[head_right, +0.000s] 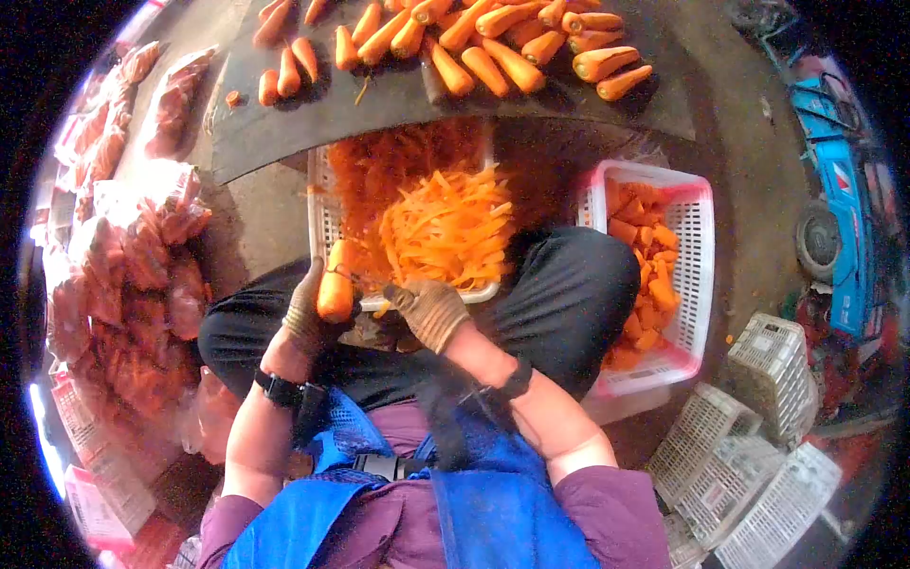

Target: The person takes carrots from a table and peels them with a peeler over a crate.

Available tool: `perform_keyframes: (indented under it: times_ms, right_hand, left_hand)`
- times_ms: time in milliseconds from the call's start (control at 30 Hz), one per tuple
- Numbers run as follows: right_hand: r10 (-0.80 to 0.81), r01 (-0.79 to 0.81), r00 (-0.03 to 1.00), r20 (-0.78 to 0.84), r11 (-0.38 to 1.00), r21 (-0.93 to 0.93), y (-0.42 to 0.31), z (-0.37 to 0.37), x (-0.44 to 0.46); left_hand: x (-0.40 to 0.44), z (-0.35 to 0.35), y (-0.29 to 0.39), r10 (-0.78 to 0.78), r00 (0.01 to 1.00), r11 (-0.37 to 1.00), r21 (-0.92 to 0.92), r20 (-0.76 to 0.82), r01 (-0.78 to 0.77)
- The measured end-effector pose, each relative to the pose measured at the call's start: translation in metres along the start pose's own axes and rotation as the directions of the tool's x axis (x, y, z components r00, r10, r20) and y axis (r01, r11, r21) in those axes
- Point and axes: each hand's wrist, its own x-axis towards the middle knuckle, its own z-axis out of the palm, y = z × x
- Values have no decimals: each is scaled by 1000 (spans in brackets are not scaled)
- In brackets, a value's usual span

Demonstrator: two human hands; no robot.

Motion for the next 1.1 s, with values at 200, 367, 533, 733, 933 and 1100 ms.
perform_keyframes:
  times_ms: [200, 367, 533, 733, 933, 1100]
  right_hand:
    - [-86, 81, 995, -42, 992, -93, 15, 14, 4]
    - [-52, 37, 998, -45, 958, -284, 23, 9, 14]
    - [103, -136, 984, -147, 962, -237, 41, 15, 33]
    - [-17, 7, 998, -54, 983, -182, 14, 9, 20]
    - [-241, 238, 970, -19, 967, -96, 20, 12, 10]
    - [-239, 245, 969, 57, 933, -265, 28, 17, 14]
  left_hand:
    - [-4, 50, -4, 18, 1000, 1000, 21, -16, -17]
    - [-25, 20, -3, -121, 985, 947, 312, 124, 77]
    - [-79, 13, -21, -142, 990, 951, 278, 17, 132]
    - [-32, -6, -10, -11, 999, 993, 118, -49, 16]
    - [10, 2, 2, -96, 995, 987, -126, -6, 95]
    - [12, 23, 4, -122, 992, 976, -178, 12, 122]
